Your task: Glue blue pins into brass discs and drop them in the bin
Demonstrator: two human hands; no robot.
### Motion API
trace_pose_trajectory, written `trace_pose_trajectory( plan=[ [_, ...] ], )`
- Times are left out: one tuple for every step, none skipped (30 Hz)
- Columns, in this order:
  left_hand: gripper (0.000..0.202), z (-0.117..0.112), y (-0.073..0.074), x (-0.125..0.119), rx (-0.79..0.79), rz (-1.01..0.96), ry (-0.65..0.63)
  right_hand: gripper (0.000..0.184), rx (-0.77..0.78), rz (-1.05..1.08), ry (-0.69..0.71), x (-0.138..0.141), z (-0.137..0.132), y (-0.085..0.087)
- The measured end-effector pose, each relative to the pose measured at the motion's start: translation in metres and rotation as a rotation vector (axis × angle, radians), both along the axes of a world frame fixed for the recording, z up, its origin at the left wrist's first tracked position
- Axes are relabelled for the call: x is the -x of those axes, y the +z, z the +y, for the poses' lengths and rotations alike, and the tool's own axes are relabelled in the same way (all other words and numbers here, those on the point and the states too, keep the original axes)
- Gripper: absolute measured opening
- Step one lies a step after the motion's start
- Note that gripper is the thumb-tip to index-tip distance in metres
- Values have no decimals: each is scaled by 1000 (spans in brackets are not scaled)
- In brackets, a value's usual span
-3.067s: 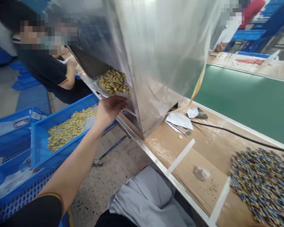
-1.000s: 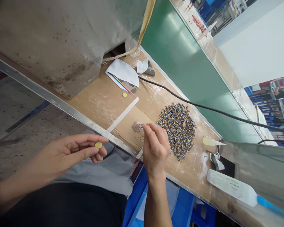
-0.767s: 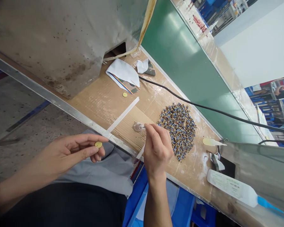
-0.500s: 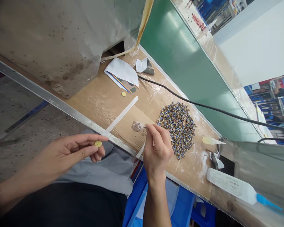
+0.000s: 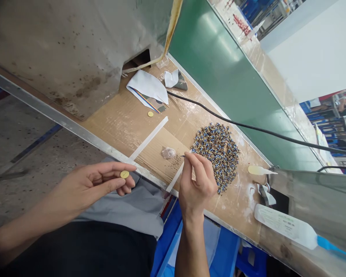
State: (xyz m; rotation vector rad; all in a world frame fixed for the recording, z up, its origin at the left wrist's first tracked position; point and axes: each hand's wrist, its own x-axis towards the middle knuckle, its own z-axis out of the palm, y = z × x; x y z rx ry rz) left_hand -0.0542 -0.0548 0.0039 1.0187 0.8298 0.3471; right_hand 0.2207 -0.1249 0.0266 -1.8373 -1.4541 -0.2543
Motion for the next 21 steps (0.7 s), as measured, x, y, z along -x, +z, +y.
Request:
trace_pose_trajectory(
  plan=[
    [37,0,3,-4,-12,-5,0,15,-20,54,7,3,-3,2],
    [35,-1,6,-8,-22,-14,4,15,-36,129,21,8,-6,5],
    [34,-2,9,-12,-31,-28,10,16,-46,214,40,15,-10,7],
    [33,-4,13,-16,-37,-42,17,16,-50,292,62,22,-14,9],
    [33,-5,16,-20,-47,-55,21,17,-48,353,90,29,-17,10],
    [32,-6,19,-24,-65,-60,20,19,-43,394,122,37,-21,11],
    [31,-7,22,-27,-93,-57,14,21,-38,415,154,44,-23,11],
    [31,-8,25,-30,-131,-45,8,23,-33,427,185,50,-25,11],
    [32,-8,27,-32,-175,-26,1,26,-31,436,212,55,-27,10],
    [33,-9,29,-34,-218,-2,-5,29,-30,447,231,59,-27,10],
    [34,-9,31,-35,-259,22,-9,31,-28,454,243,63,-28,9],
    [35,-9,33,-36,-292,45,-9,32,-27,456,247,65,-28,8],
    [35,-10,33,-37,-317,64,-7,32,-26,452,250,66,-28,7],
    [36,-11,34,-38,-336,78,-7,32,-28,446,251,67,-28,6],
    [37,-11,34,-38,-350,85,-7,32,-30,441,250,67,-28,6],
    [38,-12,34,-38,-359,88,-7,32,-32,434,249,67,-28,5],
    [38,-12,33,-39,-363,88,-6,31,-32,424,249,67,-29,5],
    [39,-13,33,-39,-365,86,-4,31,-30,416,247,67,-29,4],
    [39,-13,33,-39,-367,82,-2,30,-28,408,243,67,-29,4],
    [39,-13,34,-39,-368,78,-1,30,-26,402,236,67,-30,3],
    [39,-13,34,-39,-368,75,-2,29,-26,397,231,67,-30,3]
  ],
)
